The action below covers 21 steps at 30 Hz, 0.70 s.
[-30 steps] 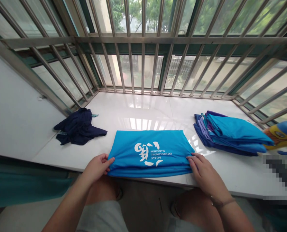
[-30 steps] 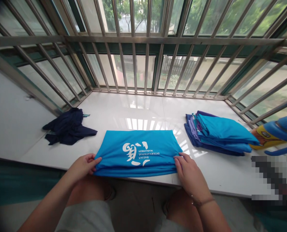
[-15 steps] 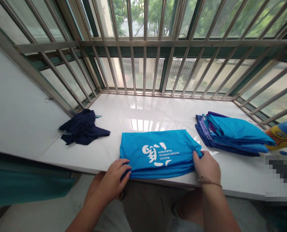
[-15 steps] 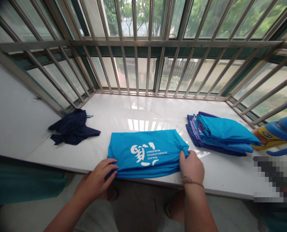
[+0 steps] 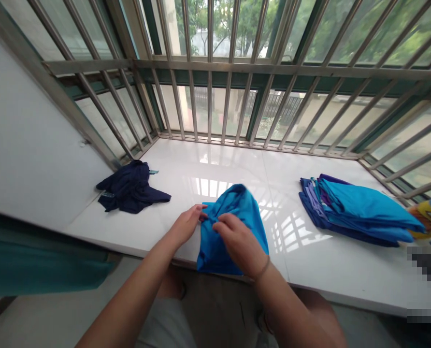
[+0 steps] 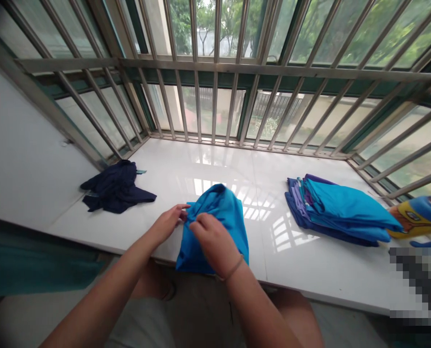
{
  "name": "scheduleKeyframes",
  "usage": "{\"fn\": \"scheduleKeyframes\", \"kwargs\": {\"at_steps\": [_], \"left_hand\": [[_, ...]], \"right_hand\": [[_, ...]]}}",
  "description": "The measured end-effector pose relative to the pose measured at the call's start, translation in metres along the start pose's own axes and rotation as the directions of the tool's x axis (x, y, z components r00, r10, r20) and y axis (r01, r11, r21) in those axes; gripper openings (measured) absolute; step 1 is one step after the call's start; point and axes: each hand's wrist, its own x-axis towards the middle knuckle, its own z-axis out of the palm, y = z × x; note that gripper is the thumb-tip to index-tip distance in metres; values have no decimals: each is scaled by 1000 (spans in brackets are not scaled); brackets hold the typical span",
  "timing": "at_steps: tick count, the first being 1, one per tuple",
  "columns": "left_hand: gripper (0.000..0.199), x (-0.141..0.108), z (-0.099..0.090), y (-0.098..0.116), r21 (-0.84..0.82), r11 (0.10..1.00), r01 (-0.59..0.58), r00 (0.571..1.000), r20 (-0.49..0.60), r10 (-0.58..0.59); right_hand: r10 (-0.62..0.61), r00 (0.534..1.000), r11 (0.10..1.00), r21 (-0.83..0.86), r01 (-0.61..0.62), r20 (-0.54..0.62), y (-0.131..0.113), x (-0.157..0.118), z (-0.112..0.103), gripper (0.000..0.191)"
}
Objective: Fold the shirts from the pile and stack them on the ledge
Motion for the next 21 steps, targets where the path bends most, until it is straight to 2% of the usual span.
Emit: {"fn": "scheduleKeyframes", "kwargs": {"at_steps": [2, 3, 5, 8, 12, 14, 16, 19, 21], "left_hand": [[60, 23, -1, -4, 30, 998, 63, 997, -37, -62], [56, 32, -1, -6, 75, 993, 88, 995, -54, -84], [47, 44, 0, -10, 176, 978, 110, 993, -60, -101], [33, 55, 2, -14, 270, 959, 90, 995, -55, -78], [25, 63, 6, -11, 272, 953, 131, 989, -105, -106], [23, 62, 7, -6, 244, 953, 179, 981, -121, -153], [26, 55, 6, -1, 246, 950, 193, 970, -191, -147], [22, 31, 4, 5, 340, 924, 172, 943, -329, -54], [26, 10, 4, 7, 377, 903, 208, 943, -323, -83]], "right_hand": [[-136, 978, 990, 0, 138, 157, -18, -4, 30, 17], [-175, 964, 984, -5, 180, 200, -25, -9, 42, 12], [-196, 957, 979, -14, 204, 211, -32, -20, 56, 4], [-172, 975, 985, -4, 174, 140, -38, -36, 57, 10], [-189, 977, 982, 48, 185, 99, -52, -51, 44, 8], [-205, 975, 976, 87, 197, 91, -61, -57, 40, 5], [-214, 974, 971, 125, 204, 77, -69, -62, 39, 7], [-201, 978, 969, 161, 189, 58, -73, -70, 40, 8], [-150, 988, 969, 200, 144, 18, -72, -73, 39, 12]]}}
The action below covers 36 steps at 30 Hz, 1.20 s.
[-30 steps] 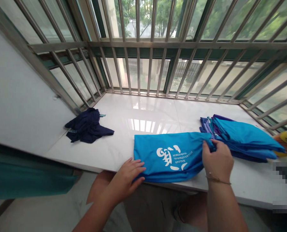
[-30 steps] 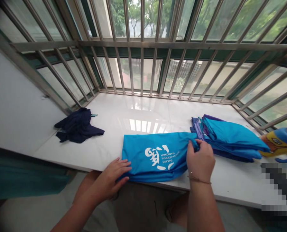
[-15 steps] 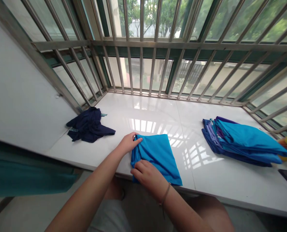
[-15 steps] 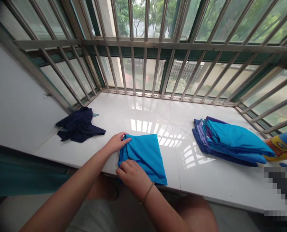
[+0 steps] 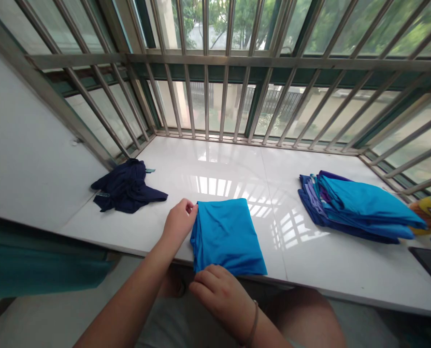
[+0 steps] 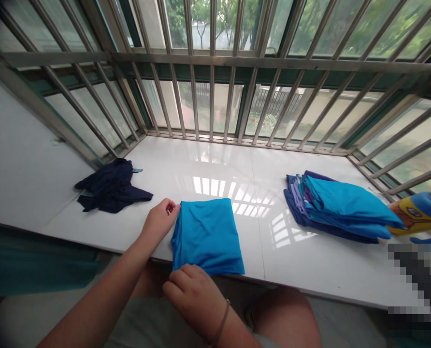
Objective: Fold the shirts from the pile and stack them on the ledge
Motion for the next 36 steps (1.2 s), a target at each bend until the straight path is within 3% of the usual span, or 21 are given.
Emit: {"fn": "scheduleKeyframes", "kwargs": {"at_steps": [2, 4, 7, 10, 12, 14, 15, 17, 19, 21, 23, 25, 27, 29, 32, 34, 36], "left_hand": [[38, -18, -4, -2, -2, 999, 40, 994, 103, -39], [46, -32, -6, -3, -43, 998, 46, 982, 188, -37], [52, -42, -10, 1, -140, 986, 92, 972, 228, -59], [59, -45, -15, 11, -240, 936, 256, 938, 296, -181], [65, -46, -14, 20, -303, 860, 411, 855, 454, -249], [68, -45, -10, 28, -367, 762, 534, 755, 612, -235], [67, -44, -7, 32, -408, 716, 566, 731, 650, -207], [65, -41, -2, 34, -514, 649, 561, 762, 627, -162], [61, -36, 1, 30, -599, 632, 492, 836, 526, -153], [53, -34, 0, 20, -582, 697, 419, 886, 430, -173], [43, -35, -4, 7, -394, 850, 350, 905, 375, -199], [33, -39, -8, -5, -100, 964, 246, 933, 296, -207], [22, -44, -11, -10, 115, 984, 138, 974, 165, -156], [18, -50, -11, -9, 166, 986, 30, 999, 7, -32], [30, -55, -4, 6, 136, 956, -260, 953, -121, 276], [36, -53, 9, 18, 119, 873, -472, 876, -47, 480], [40, -45, 25, 25, 145, 816, -560, 828, 68, 556]], "right_hand": [[92, 991, 993, 84, -84, -97, 1, -1, -2, 19], [218, 950, 963, 207, -172, -225, 1, -1, -5, 24], [384, 823, 904, 353, -242, -419, -1, 5, -13, 26], [453, 713, 882, 386, -270, -535, -2, 11, -22, 26], [438, 714, 890, 378, -257, -546, -2, 12, -27, 27], [384, 763, 907, 366, -207, -520, -3, 11, -30, 27], [347, 798, 916, 361, -176, -493, -3, 10, -31, 26], [268, 865, 932, 340, -122, -424, -5, 8, -30, 22], [175, 926, 957, 279, -80, -335, -6, 6, -27, 15], [85, 969, 983, 179, -44, -231, -5, 3, -21, 12], [25, 991, 996, 86, -14, -129, -2, 0, -15, 14], [6, 997, 999, 35, -3, -73, 0, -3, -10, 15], [20, 997, 1000, 20, -19, -77, 2, -7, -11, 14], [85, 988, 996, 19, -84, -131, 6, -12, -18, 11], [271, 925, 957, -29, -289, -267, 22, -19, -30, 8], [403, 849, 879, -111, -463, -343, 40, -23, -34, 11], [511, 775, 771, -201, -605, -371, 59, -27, -31, 25]]}}
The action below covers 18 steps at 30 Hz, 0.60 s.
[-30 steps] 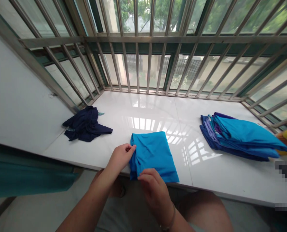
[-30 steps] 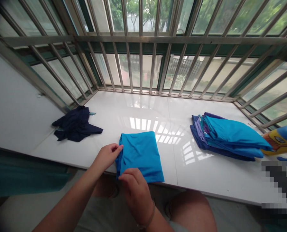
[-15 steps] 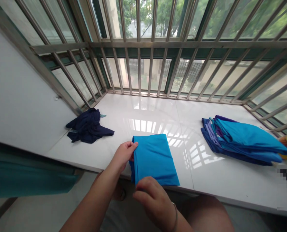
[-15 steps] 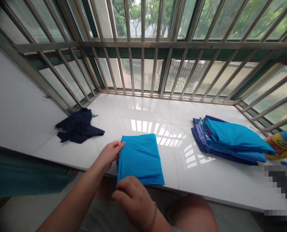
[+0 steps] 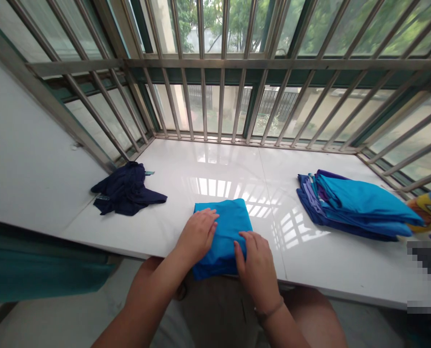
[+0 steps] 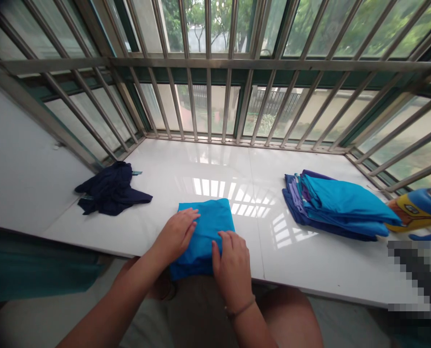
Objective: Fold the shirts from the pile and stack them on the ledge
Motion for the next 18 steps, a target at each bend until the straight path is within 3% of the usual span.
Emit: {"fn": "scheduleKeyframes", "kwargs": {"at_steps": [2, 5, 8, 11, 14, 18], "left_hand": [[45, 12, 16, -6, 81, 995, 61, 994, 86, -68], [53, 28, 33, -28, 161, 965, 209, 961, 151, -233], [55, 36, 39, -48, 131, 962, 240, 953, 158, -259], [55, 35, 41, -56, 64, 965, 256, 959, 105, -262], [52, 32, 38, -59, -66, 958, 278, 960, 46, -275], [50, 31, 26, -66, -311, 890, 335, 935, -10, -355]], "right_hand": [[82, 996, 990, -116, -78, 32, 13, 2, 13, 41], [116, 989, 969, -230, -93, 90, 21, -3, 31, 48], [127, 983, 953, -290, -84, 134, 17, -12, 38, 49], [244, 961, 928, -318, -193, 129, 8, -13, 32, 55], [442, 884, 866, -330, -375, 155, 0, 2, 18, 64], [596, 716, 803, -245, -543, 364, 5, 38, 2, 68]]}}
